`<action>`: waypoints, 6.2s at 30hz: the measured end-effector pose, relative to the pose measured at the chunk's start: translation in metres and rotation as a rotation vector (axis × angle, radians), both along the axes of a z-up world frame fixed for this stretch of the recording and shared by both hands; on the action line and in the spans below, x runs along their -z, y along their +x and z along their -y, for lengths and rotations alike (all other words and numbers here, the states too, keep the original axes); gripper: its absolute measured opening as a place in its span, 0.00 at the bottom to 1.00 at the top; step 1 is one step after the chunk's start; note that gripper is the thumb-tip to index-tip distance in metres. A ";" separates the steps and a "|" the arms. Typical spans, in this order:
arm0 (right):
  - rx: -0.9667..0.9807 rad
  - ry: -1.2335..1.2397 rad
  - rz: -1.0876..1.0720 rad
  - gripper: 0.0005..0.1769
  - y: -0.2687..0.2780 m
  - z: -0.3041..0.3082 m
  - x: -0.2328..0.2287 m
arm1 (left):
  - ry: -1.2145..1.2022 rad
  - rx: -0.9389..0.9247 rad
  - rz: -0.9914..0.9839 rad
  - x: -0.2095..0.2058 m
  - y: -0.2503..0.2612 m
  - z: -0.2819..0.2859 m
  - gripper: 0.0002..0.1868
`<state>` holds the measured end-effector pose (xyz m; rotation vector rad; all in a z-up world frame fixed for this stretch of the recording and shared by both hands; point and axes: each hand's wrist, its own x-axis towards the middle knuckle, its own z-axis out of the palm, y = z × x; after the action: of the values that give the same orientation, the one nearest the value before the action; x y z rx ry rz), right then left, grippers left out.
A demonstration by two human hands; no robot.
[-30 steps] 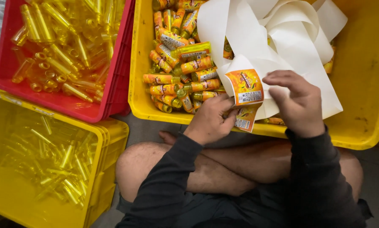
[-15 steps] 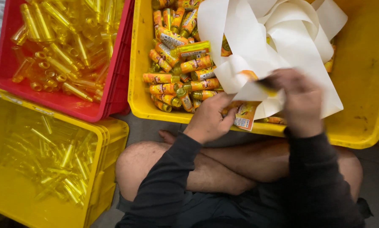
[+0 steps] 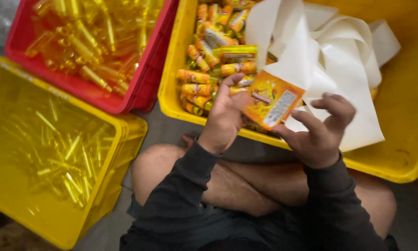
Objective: Manually applying adhesive labels to small yellow plastic bottles and placing them into a storage bin.
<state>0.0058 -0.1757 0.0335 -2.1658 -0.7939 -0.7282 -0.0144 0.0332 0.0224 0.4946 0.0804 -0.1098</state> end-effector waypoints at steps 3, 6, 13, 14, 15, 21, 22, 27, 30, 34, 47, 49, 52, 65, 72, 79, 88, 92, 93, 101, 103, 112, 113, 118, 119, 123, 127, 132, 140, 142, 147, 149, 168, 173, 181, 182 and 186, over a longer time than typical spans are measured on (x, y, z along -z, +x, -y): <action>-0.047 0.020 -0.263 0.35 -0.007 -0.020 -0.006 | 0.553 -0.227 0.017 -0.016 -0.010 -0.015 0.30; -0.360 0.552 -0.979 0.44 -0.010 -0.050 0.005 | 0.635 -0.266 -0.029 -0.035 -0.026 -0.041 0.30; -0.502 0.784 -1.316 0.11 0.010 -0.210 -0.017 | 0.567 -0.414 0.056 -0.040 -0.060 -0.141 0.33; -0.536 0.737 -1.278 0.11 0.013 -0.235 -0.017 | 0.671 -0.503 0.038 -0.036 -0.063 -0.163 0.33; -0.571 0.691 -1.240 0.12 0.017 -0.259 -0.017 | 0.775 -0.591 0.016 -0.031 -0.066 -0.186 0.34; -0.640 1.109 -1.346 0.10 0.042 -0.356 0.015 | 1.947 -0.377 -0.355 0.056 -0.010 -0.338 0.14; -0.643 1.107 -1.352 0.10 0.041 -0.364 0.022 | 1.948 -0.377 -0.363 0.069 0.007 -0.346 0.14; -0.523 1.079 -1.415 0.13 0.032 -0.384 0.035 | 2.018 0.280 -0.983 0.154 0.070 -0.362 0.20; -0.312 1.169 -1.378 0.13 0.045 -0.394 0.067 | 1.810 0.347 -1.148 0.235 0.095 -0.383 0.20; -0.512 1.124 -1.483 0.10 0.037 -0.378 0.036 | 1.922 0.222 -1.212 0.172 0.077 -0.357 0.19; -0.476 1.183 -1.360 0.11 0.027 -0.229 -0.046 | 1.026 -0.847 -0.484 -0.008 -0.003 -0.252 0.13; -0.379 1.238 -1.311 0.11 0.020 -0.183 -0.049 | 0.830 -0.727 -0.411 -0.012 -0.001 -0.216 0.11; -0.374 1.197 -1.248 0.16 0.012 -0.111 -0.044 | 0.340 -0.580 -0.204 -0.003 0.012 -0.151 0.15; -0.211 1.072 -0.996 0.09 0.016 0.000 0.064 | 1.059 -0.123 -0.323 0.059 0.041 0.007 0.21; -0.203 0.687 -1.175 0.08 0.039 0.008 0.058 | 1.135 -0.254 -0.348 0.048 0.051 0.002 0.24; -0.058 0.626 -0.905 0.10 0.044 0.034 0.041 | 1.068 -0.225 -0.204 0.037 0.046 0.006 0.24; -0.241 0.484 -0.633 0.10 0.028 -0.010 0.028 | 1.071 -0.202 -0.215 0.027 0.039 0.010 0.28; -0.210 0.518 -0.664 0.09 0.026 -0.012 0.030 | 0.985 -0.228 -0.199 0.011 0.039 0.013 0.32; -0.191 0.522 -0.663 0.08 0.027 -0.012 0.028 | 0.979 -0.242 -0.191 0.011 0.039 0.015 0.33; -0.178 0.666 -0.754 0.04 0.026 -0.016 0.036 | 0.826 -0.240 -0.214 0.017 0.043 0.016 0.27; -0.180 0.686 -0.777 0.05 0.029 -0.013 0.042 | 0.828 -0.236 -0.220 0.023 0.044 0.017 0.27; -0.125 0.889 -0.947 0.17 0.041 -0.007 0.035 | 0.898 -0.173 -0.231 0.057 0.046 0.019 0.31; -0.135 0.896 -0.978 0.18 0.042 -0.004 0.039 | 0.877 -0.161 -0.230 0.054 0.047 0.021 0.30; -0.145 0.916 -1.041 0.17 0.043 0.007 0.053 | 0.849 -0.093 -0.248 0.034 0.049 0.028 0.30; -0.139 0.925 -1.039 0.16 0.042 0.008 0.056 | 0.844 -0.089 -0.230 0.036 0.049 0.028 0.31; -0.085 0.882 -1.048 0.08 0.040 0.012 0.070 | 0.701 -0.054 -0.220 0.061 0.043 0.022 0.34; -0.107 0.843 -1.062 0.08 0.037 0.007 0.058 | 0.663 -0.051 -0.136 0.074 0.039 0.021 0.33; -0.065 0.786 -1.064 0.08 0.029 -0.002 0.055 | 0.880 -0.048 -0.063 0.045 0.035 0.024 0.36; -0.106 0.727 -1.003 0.07 0.029 -0.007 0.062 | 0.839 0.031 -0.018 0.007 0.035 0.028 0.41; -0.103 0.703 -0.993 0.07 0.028 -0.008 0.061 | 0.821 0.028 0.004 0.000 0.034 0.029 0.42; -0.116 0.659 -0.972 0.06 0.028 -0.008 0.053 | 0.734 0.040 0.046 -0.018 0.030 0.034 0.41; -0.115 0.662 -0.966 0.06 0.029 -0.008 0.056 | 0.604 0.030 0.065 0.027 0.031 0.029 0.34; -0.153 0.682 -0.988 0.08 0.028 -0.008 0.053 | 0.327 -0.006 0.165 0.074 0.034 0.032 0.31; -0.162 0.691 -1.001 0.09 0.026 -0.007 0.056 | 0.272 -0.019 0.170 0.072 0.035 0.032 0.30; -0.172 0.684 -0.985 0.09 0.026 -0.006 0.058 | 0.289 -0.041 0.163 0.067 0.034 0.036 0.29; -0.171 0.673 -0.977 0.09 0.026 -0.007 0.056 | 0.293 -0.037 0.164 0.068 0.034 0.035 0.29; -0.181 0.657 -0.966 0.09 0.028 -0.007 0.054 | 0.257 -0.027 0.167 0.074 0.034 0.034 0.30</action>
<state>0.0339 -0.1686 -0.0205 -1.5229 -0.1728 0.1830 0.0195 -0.0007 -0.0514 0.7575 -0.0631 -0.0316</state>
